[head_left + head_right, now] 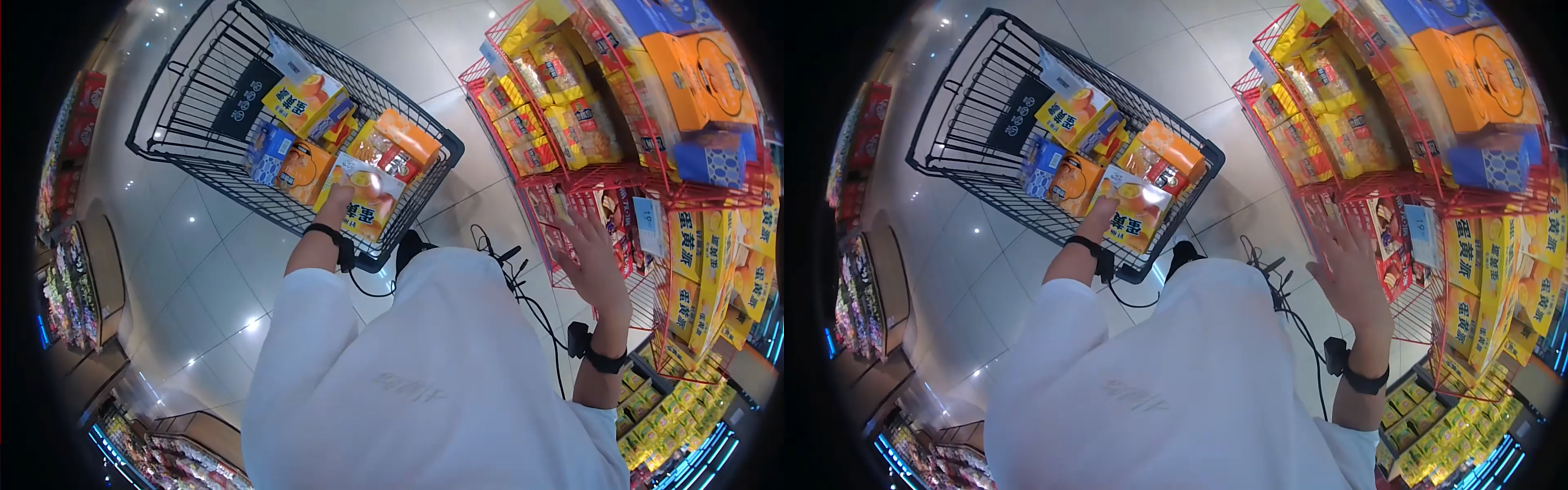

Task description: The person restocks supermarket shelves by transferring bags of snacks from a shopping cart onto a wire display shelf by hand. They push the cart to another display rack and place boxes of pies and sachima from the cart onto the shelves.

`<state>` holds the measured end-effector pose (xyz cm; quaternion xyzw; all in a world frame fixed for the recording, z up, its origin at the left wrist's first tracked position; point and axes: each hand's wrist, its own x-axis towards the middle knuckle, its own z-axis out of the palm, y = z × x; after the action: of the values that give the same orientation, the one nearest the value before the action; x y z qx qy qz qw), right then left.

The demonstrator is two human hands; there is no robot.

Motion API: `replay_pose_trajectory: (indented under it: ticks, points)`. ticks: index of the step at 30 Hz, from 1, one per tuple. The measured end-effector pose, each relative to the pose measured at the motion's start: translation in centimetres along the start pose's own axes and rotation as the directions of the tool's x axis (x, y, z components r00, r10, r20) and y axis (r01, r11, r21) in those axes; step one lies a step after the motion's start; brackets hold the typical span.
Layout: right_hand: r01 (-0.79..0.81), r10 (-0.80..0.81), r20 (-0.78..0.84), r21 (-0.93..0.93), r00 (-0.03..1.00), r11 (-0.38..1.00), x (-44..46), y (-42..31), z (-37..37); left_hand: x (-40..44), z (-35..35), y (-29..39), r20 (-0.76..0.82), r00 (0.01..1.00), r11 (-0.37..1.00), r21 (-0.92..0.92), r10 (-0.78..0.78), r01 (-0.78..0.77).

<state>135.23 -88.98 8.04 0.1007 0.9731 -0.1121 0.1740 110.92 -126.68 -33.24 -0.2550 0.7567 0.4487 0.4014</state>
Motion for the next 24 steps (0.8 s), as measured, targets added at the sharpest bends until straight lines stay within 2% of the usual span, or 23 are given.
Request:
replay_pose_trajectory:
  ticks: [2, 5, 9, 12, 14, 18, 20, 21, 22, 24]
  points:
    - [-0.038, 0.036, 0.062, 0.025, 0.997, 0.999, 0.9, -1.0, 0.2, 9.0, -1.1, -5.3, -0.102, 0.995, 0.983, 0.181, 0.020, -0.001]
    - [-0.062, 0.061, 0.086, 0.009, 0.994, 0.998, 2.2, -2.3, 0.8, 7.0, -3.4, -3.4, 0.008, 0.997, 0.995, 0.061, 0.079, -0.079]
    - [-0.124, 0.117, 0.123, 0.053, 0.985, 0.991, 3.7, -4.3, 1.4, 9.6, -4.6, -4.9, 0.110, 0.991, 0.995, 0.056, 0.071, -0.078]
    - [-0.133, 0.122, 0.144, 0.069, 0.982, 0.989, 4.4, -5.1, 1.8, 10.0, -4.1, -4.8, 0.179, 0.975, 0.990, 0.009, 0.135, -0.139]
    - [-0.131, 0.113, 0.175, 0.098, 0.978, 0.986, 4.7, -5.7, 2.1, 8.0, -3.5, -3.0, -0.024, 1.000, 0.972, 0.235, -0.001, 0.006]
    - [-0.151, 0.124, 0.192, 0.132, 0.973, 0.980, 5.8, -7.2, 2.3, 4.0, -3.0, 1.1, 0.111, 0.994, 0.966, 0.258, -0.022, -0.008]
    - [-0.134, 0.084, 0.225, 0.220, 0.971, 0.966, 6.8, -8.3, 2.6, 4.2, -2.4, 1.5, 0.210, 0.933, 0.942, 0.107, 0.291, -0.318]
    - [-0.064, 0.022, 0.186, 0.222, 0.982, 0.973, 7.2, -8.8, 3.2, 4.2, -2.3, 2.1, 0.204, 0.925, 0.923, 0.151, 0.321, -0.353]
    - [-0.066, 0.023, 0.189, 0.224, 0.982, 0.972, 7.8, -9.4, 3.7, 5.7, -2.3, 1.5, 0.205, 0.926, 0.924, 0.154, 0.317, -0.351]
    - [0.002, -0.086, 0.250, 0.318, 0.964, 0.948, 9.2, -10.4, 4.6, 7.9, -2.6, 0.5, 0.158, 0.924, 0.852, 0.359, 0.348, -0.382]
